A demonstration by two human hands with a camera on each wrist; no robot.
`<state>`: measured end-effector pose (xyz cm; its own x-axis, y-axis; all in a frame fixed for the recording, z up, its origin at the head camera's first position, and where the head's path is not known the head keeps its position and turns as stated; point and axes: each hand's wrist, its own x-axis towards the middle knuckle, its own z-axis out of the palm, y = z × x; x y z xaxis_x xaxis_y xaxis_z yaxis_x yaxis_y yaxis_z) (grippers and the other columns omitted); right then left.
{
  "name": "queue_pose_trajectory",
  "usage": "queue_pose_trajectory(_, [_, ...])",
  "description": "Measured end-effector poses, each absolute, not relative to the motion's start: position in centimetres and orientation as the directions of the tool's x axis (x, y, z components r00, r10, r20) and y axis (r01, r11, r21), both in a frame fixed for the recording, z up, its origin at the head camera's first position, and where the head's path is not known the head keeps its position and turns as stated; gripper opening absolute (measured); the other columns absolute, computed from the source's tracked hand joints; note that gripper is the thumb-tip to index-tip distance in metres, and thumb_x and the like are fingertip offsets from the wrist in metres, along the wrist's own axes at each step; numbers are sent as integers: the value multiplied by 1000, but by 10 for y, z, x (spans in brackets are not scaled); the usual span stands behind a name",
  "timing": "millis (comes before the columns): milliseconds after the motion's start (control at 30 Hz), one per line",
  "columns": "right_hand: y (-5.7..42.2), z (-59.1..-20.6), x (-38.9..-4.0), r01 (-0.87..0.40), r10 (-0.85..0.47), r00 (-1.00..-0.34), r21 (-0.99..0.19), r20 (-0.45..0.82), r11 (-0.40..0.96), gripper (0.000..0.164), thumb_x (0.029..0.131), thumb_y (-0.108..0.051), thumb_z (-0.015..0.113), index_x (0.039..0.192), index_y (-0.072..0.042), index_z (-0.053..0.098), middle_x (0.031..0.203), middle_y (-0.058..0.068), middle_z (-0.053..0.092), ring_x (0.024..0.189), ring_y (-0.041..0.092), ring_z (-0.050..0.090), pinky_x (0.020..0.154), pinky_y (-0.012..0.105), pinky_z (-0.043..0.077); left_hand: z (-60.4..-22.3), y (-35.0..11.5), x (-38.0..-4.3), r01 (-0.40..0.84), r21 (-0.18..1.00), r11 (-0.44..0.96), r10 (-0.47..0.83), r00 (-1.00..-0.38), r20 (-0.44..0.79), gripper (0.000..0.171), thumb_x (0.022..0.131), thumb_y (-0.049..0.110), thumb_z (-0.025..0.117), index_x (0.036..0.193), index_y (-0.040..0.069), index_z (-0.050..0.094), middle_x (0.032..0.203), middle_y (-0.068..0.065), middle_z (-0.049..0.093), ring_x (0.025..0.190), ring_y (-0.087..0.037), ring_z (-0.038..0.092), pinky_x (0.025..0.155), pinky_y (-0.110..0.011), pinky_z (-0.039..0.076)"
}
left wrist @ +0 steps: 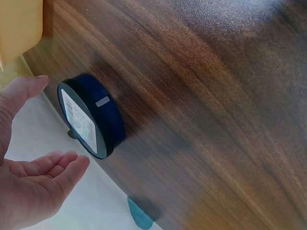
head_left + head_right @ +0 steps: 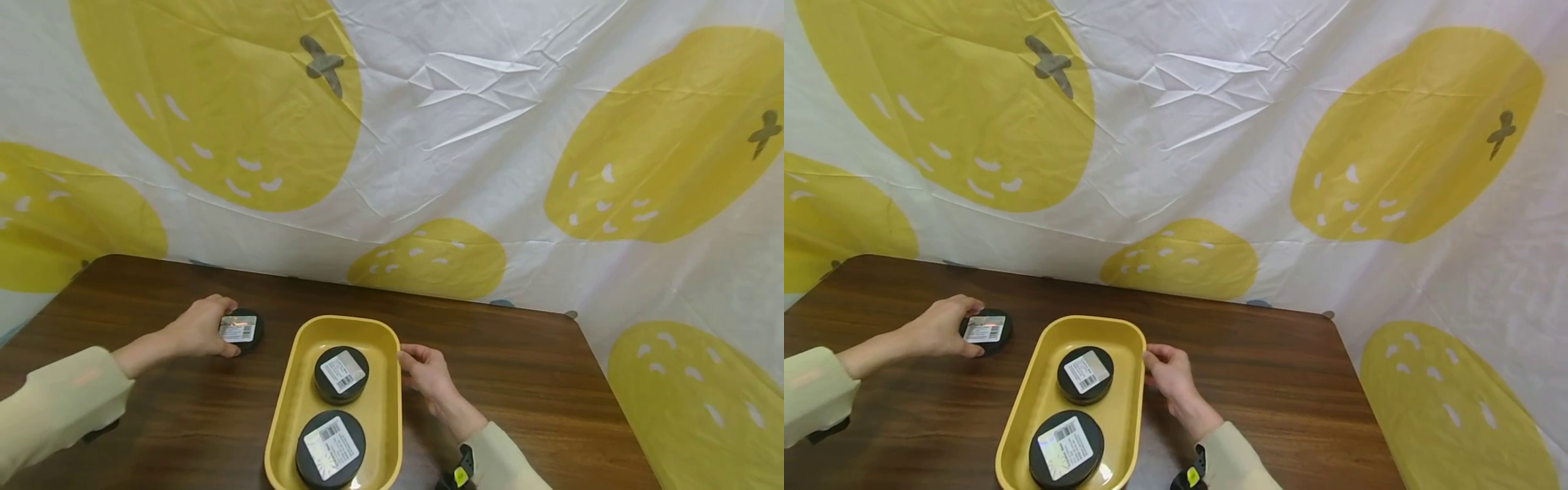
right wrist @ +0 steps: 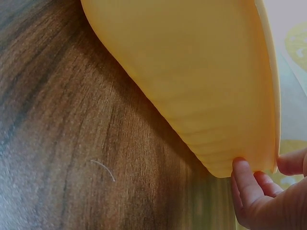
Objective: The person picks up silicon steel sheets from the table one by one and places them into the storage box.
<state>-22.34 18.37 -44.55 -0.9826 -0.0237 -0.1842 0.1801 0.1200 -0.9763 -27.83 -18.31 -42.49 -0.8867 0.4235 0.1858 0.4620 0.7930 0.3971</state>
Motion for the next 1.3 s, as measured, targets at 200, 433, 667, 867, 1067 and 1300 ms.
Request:
queue_pose_trajectory(200, [184, -446, -223, 182, -25, -982, -976, -187, 123, 33, 94, -10, 53, 117, 14, 55, 110, 23, 59, 92, 22, 61, 75, 37, 53, -427, -184, -280, 456, 395, 798, 421, -890, 177, 70, 52, 21, 86, 101, -19, 55, 92, -25, 58, 82, -35, 56, 73, -48, 47])
queue_pose_trajectory(433, [184, -445, -223, 184, -29, -982, -975, -189, 122, 34, 95, -11, 53, 118, 14, 54, 112, 23, 58, 94, 23, 61, 77, 38, 53, -432, -181, -281, 443, 406, 800, 412, -896, 165, 70, 51, 20, 85, 101, -19, 55, 92, -26, 58, 79, -33, 56, 71, -45, 47])
queue_pose_trajectory(667, [184, -445, -223, 184, -20, -982, -974, -188, 136, 33, 94, -11, 53, 117, 14, 55, 111, 22, 59, 93, 22, 61, 76, 38, 53, -432, -180, -281, 431, 400, 809, 410, -901, 141, 74, 52, 21, 85, 103, -21, 52, 95, -29, 56, 79, -33, 54, 70, -45, 46])
queue_pose_trajectory(867, [184, -445, -223, 183, -26, -982, -975, -188, 122, 32, 94, -9, 53, 116, 14, 55, 109, 22, 60, 91, 21, 61, 75, 37, 53, -435, -180, -283, 414, 392, 821, 395, -909, 134, 76, 55, 22, 85, 107, -22, 51, 99, -31, 54, 83, -35, 54, 71, -47, 47])
queue_pose_trajectory(1067, [183, -446, -224, 186, -27, -981, -976, -190, 116, 32, 94, -10, 53, 116, 14, 55, 106, 20, 61, 86, 18, 62, 74, 35, 54, -440, -182, -284, 389, 360, 848, 382, -919, 92, 83, 54, 23, 87, 111, -23, 48, 105, -34, 50, 85, -38, 53, 69, -47, 47])
queue_pose_trajectory(1300, [183, -446, -224, 190, -16, -981, -976, -193, 111, 31, 94, -9, 53, 115, 14, 55, 105, 20, 61, 86, 17, 61, 73, 35, 54, -443, -182, -286, 401, 362, 842, 395, -914, 95, 84, 54, 22, 86, 111, -24, 47, 107, -35, 50, 85, -37, 53, 70, -47, 47])
